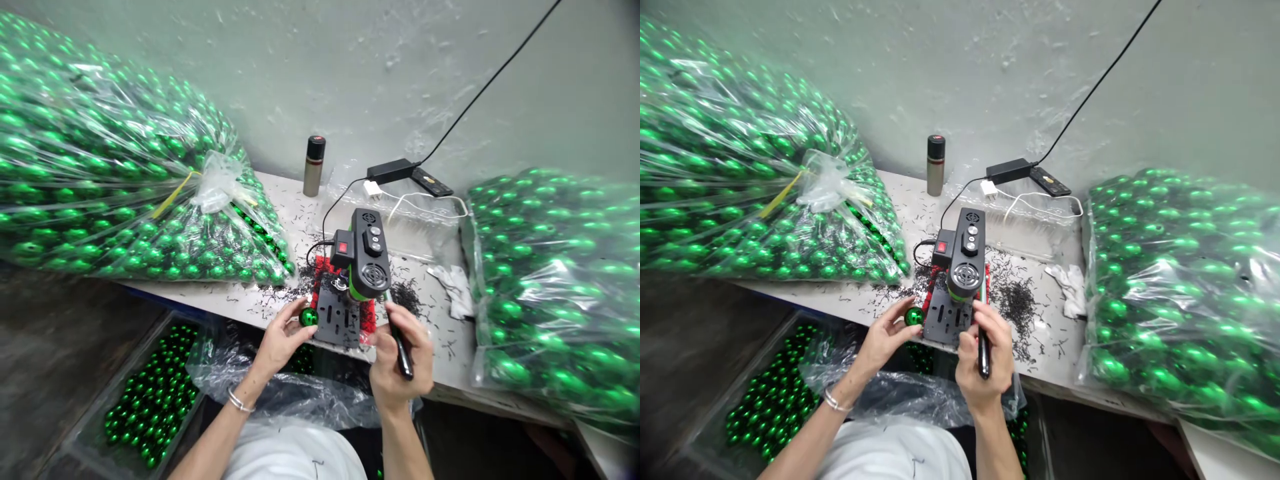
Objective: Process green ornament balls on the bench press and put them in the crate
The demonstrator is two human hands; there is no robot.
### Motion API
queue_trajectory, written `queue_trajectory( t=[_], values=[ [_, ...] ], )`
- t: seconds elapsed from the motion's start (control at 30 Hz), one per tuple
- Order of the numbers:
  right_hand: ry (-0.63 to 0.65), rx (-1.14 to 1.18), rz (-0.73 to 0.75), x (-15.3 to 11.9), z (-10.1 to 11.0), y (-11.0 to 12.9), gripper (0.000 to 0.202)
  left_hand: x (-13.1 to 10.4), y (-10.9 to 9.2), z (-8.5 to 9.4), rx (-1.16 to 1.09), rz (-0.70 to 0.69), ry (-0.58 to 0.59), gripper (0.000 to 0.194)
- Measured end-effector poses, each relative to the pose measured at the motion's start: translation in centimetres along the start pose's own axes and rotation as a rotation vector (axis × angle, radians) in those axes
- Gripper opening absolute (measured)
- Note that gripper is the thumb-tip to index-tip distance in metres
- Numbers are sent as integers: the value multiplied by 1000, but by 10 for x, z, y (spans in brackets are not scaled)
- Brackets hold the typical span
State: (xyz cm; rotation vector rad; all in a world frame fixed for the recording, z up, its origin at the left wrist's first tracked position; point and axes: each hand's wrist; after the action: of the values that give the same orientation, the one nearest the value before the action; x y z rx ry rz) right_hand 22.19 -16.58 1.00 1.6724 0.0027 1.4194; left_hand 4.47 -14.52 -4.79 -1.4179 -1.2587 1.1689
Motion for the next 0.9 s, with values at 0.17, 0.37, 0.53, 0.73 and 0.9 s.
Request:
queue_trajectory(
  t=[0.17,0.37,0.53,0.73,0.9],
  values=[
    [-97,-15,-318,-14,5,5,48,-20,3,4,318,-256,-24,64],
    [423,62,-711,-55,4,13,30,-38,7,9,556,-522,47,73],
    [547,172,-839,-81,-11,21,45,-47,10,11,622,-677,121,76],
    [490,509,-1091,-95,-18,15,45,-59,23,20,513,-509,133,75],
    [422,771,-1259,-104,-22,9,49,-64,25,30,389,-275,79,77]
  ],
)
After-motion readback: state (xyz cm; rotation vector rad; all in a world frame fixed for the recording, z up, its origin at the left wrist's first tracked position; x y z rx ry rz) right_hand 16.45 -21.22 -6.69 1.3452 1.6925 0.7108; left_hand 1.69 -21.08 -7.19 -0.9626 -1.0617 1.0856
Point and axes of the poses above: each hand's wrist, its own x-axis towards the middle knuckle, its own z-axis out of the back of the hand, y = z × x, and after that the axes turned 2 degrees about -z, right-handed
